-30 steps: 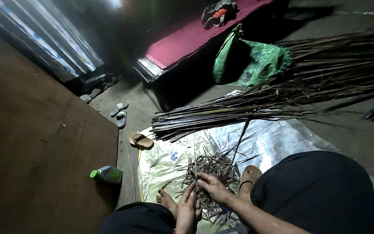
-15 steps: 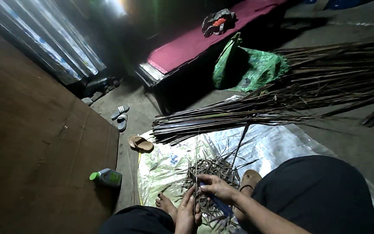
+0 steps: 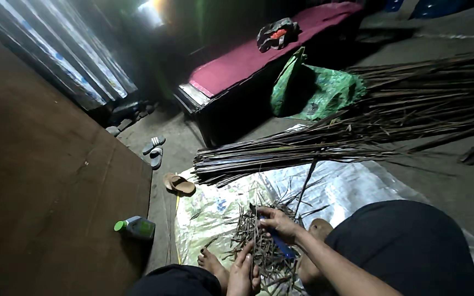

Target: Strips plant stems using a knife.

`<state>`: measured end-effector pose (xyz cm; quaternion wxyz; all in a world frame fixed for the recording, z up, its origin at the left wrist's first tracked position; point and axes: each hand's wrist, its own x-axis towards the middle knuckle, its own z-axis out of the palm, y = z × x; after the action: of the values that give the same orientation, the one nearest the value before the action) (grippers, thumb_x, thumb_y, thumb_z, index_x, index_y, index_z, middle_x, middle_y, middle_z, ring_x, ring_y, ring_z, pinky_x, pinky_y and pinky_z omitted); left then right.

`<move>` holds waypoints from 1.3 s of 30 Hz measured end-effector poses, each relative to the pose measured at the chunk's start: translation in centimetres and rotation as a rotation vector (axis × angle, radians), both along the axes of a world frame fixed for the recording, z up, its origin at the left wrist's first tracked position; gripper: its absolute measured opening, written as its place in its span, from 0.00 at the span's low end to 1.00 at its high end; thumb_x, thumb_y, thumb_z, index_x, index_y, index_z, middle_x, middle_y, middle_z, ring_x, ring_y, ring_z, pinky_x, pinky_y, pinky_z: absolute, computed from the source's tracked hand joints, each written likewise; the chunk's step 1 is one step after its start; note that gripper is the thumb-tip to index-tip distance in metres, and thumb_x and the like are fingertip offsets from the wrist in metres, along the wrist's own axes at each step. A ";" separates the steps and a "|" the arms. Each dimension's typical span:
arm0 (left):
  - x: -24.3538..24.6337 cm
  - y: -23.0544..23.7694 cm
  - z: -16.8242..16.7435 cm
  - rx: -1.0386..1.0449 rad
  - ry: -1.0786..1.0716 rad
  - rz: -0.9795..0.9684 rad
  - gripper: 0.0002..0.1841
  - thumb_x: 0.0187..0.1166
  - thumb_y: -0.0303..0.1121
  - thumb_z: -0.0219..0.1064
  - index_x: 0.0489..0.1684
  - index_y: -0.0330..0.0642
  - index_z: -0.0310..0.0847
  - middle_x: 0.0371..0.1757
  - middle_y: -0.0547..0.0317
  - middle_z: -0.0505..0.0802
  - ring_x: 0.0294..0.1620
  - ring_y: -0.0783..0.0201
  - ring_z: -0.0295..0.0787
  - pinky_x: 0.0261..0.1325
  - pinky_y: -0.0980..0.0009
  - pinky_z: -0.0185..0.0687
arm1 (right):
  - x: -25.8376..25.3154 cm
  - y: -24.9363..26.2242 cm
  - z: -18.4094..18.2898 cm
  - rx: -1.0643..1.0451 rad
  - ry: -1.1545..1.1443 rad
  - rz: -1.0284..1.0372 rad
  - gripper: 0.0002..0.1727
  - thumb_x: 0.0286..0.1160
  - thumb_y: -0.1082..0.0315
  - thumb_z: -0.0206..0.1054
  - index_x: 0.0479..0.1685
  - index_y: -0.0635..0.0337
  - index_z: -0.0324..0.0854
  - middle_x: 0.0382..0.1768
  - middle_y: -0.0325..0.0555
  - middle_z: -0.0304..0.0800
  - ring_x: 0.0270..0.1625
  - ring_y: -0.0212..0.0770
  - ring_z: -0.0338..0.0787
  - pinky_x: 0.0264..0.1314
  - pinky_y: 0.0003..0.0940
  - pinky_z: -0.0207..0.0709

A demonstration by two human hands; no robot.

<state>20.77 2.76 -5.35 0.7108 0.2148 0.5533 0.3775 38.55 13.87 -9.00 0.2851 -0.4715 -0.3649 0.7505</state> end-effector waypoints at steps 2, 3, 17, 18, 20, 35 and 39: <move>0.1 0.0 -0.1 0.010 -0.004 -0.017 0.22 0.95 0.30 0.39 0.83 0.38 0.66 0.19 0.69 0.76 0.13 0.78 0.68 0.17 0.82 0.66 | 0.4 0.7 -0.3 -0.003 0.004 -0.022 0.23 0.86 0.77 0.58 0.78 0.60 0.69 0.38 0.41 0.84 0.29 0.32 0.82 0.32 0.28 0.78; 0.1 0.0 -0.1 0.020 -0.005 -0.027 0.22 0.96 0.31 0.39 0.83 0.38 0.66 0.19 0.69 0.77 0.13 0.78 0.68 0.17 0.83 0.66 | 0.6 1.2 -0.5 -0.003 0.008 -0.040 0.22 0.86 0.78 0.57 0.78 0.60 0.69 0.37 0.41 0.85 0.29 0.32 0.82 0.31 0.28 0.78; -0.3 -0.3 -0.2 0.057 -0.007 -0.035 0.21 0.94 0.27 0.43 0.81 0.37 0.67 0.24 0.68 0.79 0.14 0.79 0.67 0.18 0.83 0.66 | 2.9 8.6 1.0 0.059 -0.163 -0.011 0.26 0.85 0.78 0.59 0.82 0.55 0.69 0.37 0.42 0.84 0.27 0.32 0.80 0.29 0.28 0.75; -0.3 -0.3 -0.1 0.058 -0.012 -0.025 0.21 0.93 0.27 0.43 0.81 0.36 0.67 0.24 0.68 0.78 0.14 0.79 0.67 0.18 0.83 0.66 | 2.8 8.9 1.3 0.074 -0.197 0.003 0.26 0.84 0.78 0.60 0.81 0.56 0.70 0.38 0.43 0.84 0.27 0.32 0.80 0.29 0.29 0.75; -0.4 -0.3 -0.2 0.069 -0.027 -0.018 0.21 0.93 0.26 0.43 0.81 0.35 0.68 0.23 0.69 0.78 0.14 0.79 0.67 0.18 0.83 0.66 | 2.6 9.3 1.6 0.093 -0.239 -0.015 0.27 0.83 0.78 0.61 0.81 0.56 0.71 0.38 0.44 0.84 0.27 0.32 0.78 0.29 0.29 0.75; -0.3 -0.5 -0.3 0.041 0.014 -0.029 0.18 0.91 0.25 0.48 0.76 0.35 0.72 0.27 0.66 0.82 0.16 0.78 0.71 0.19 0.82 0.69 | 7.4 9.8 4.8 -0.053 -0.222 -0.655 0.14 0.91 0.65 0.55 0.66 0.60 0.74 0.23 0.37 0.74 0.18 0.30 0.73 0.20 0.24 0.68; 0.5 0.2 0.0 0.028 0.092 -0.046 0.09 0.89 0.23 0.52 0.57 0.34 0.77 0.24 0.65 0.84 0.16 0.77 0.75 0.20 0.81 0.73 | 2.3 1.6 5.1 -0.048 -0.463 -0.028 0.22 0.88 0.52 0.61 0.58 0.64 0.82 0.31 0.43 0.81 0.29 0.35 0.78 0.36 0.35 0.76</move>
<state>21.27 2.95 -5.34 0.6900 0.2544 0.5752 0.3584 40.89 15.47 -3.89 0.1928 -0.6430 -0.3958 0.6267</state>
